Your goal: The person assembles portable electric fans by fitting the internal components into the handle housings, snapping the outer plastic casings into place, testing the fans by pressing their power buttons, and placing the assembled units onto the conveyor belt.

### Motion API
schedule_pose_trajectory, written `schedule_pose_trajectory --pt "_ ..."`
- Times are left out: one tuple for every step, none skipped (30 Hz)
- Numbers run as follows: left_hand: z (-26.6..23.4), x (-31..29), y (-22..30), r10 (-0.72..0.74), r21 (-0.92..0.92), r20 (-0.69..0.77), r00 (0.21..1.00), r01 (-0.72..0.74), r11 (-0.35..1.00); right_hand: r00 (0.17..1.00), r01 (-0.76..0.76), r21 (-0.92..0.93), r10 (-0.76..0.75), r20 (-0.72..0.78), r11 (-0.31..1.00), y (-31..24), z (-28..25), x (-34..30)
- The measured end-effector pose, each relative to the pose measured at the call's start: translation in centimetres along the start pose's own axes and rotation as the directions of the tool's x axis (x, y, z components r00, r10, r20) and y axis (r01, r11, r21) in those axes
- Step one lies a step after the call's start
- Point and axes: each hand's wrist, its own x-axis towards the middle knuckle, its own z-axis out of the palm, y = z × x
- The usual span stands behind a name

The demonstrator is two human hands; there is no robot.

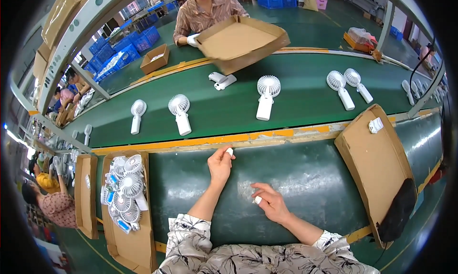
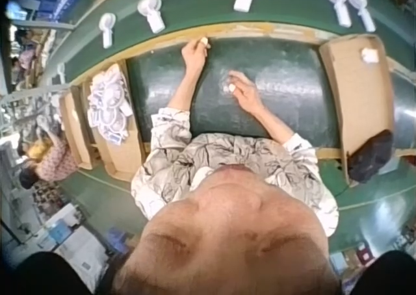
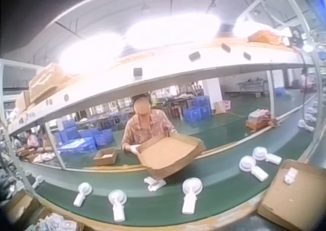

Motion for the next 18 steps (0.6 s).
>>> schedule_pose_trajectory --pt "0.0 0.0 0.0 0.005 -0.001 0.002 1.000 -0.005 1.000 0.999 0.042 -0.020 -0.042 0.002 0.999 0.0 0.0 0.1" --pt "0.0 0.0 0.0 0.004 -0.001 0.002 1.000 -0.004 1.000 0.999 0.041 -0.021 -0.041 0.002 0.999 0.1 0.0 0.0" --pt "0.0 0.0 0.0 0.012 -0.012 -0.002 1.000 -0.012 1.000 1.000 0.012 -0.027 -0.011 0.019 1.000 0.1 0.0 0.0" --pt "0.0 0.1 0.0 0.019 -0.022 -0.007 1.000 -0.019 1.000 0.999 -0.017 -0.034 0.018 0.035 0.999 0.1 0.1 0.0" --pt "-0.1 0.1 0.0 0.019 -0.023 -0.005 1.000 -0.019 1.000 0.999 -0.018 -0.035 0.019 0.034 0.999 0.1 0.0 -0.1" --pt "-0.1 0.1 -0.1 0.020 -0.022 0.004 1.000 -0.020 1.000 0.997 -0.064 -0.004 0.064 0.037 0.998 0.1 0.0 -0.1" --pt "-0.2 0.1 -0.2 0.021 -0.022 0.015 1.000 -0.021 1.000 0.993 -0.111 0.027 0.110 0.041 0.993 0.0 0.0 -0.2" --pt "0.0 0.2 -0.2 0.023 -0.023 0.019 1.000 -0.023 0.999 0.993 -0.110 0.025 0.109 0.037 0.994 0.1 0.0 -0.2" --pt "0.1 0.1 -0.2 0.019 -0.008 0.011 1.000 -0.019 1.000 0.987 -0.159 0.094 0.156 0.034 0.983 0.2 0.1 -0.4" --pt "0.3 0.1 -0.2 0.015 0.007 0.005 1.000 -0.015 1.000 0.979 -0.206 0.162 0.203 0.033 0.965 0.3 0.1 -0.5" --pt "0.5 0.0 -0.2 0.015 0.006 0.017 1.000 -0.015 1.000 0.978 -0.206 0.160 0.205 0.022 0.965 0.4 0.1 -0.7" --pt "0.7 0.0 -0.1 0.021 0.024 0.018 1.000 -0.021 0.999 0.982 -0.191 0.147 0.190 0.021 0.970 0.5 0.0 -0.8" --pt "1.0 -0.1 -0.1 0.026 0.042 0.021 0.999 -0.026 0.999 0.984 -0.177 0.135 0.176 0.019 0.975 0.5 -0.1 -1.0" --pt "0.9 -0.1 -0.2 0.025 0.046 0.028 0.999 -0.026 0.999 0.984 -0.178 0.138 0.178 0.012 0.974 0.5 -0.1 -0.9" --pt "0.8 -0.2 -0.4 0.027 0.056 0.017 0.999 -0.028 0.998 0.983 -0.184 0.129 0.182 0.028 0.975 0.4 -0.1 -0.9" --pt "0.8 -0.3 -0.5 0.028 0.066 0.004 1.000 -0.028 0.997 0.981 -0.191 0.120 0.187 0.046 0.974 0.3 -0.1 -0.9" --pt "0.9 -0.3 -0.5 0.037 0.058 0.003 0.999 -0.037 0.998 0.982 -0.190 0.118 0.187 0.039 0.975 0.4 -0.2 -0.9" --pt "1.0 -0.3 -0.4 0.036 0.058 0.006 0.999 -0.036 0.998 0.983 -0.183 0.109 0.180 0.038 0.977 0.6 -0.2 -1.0"
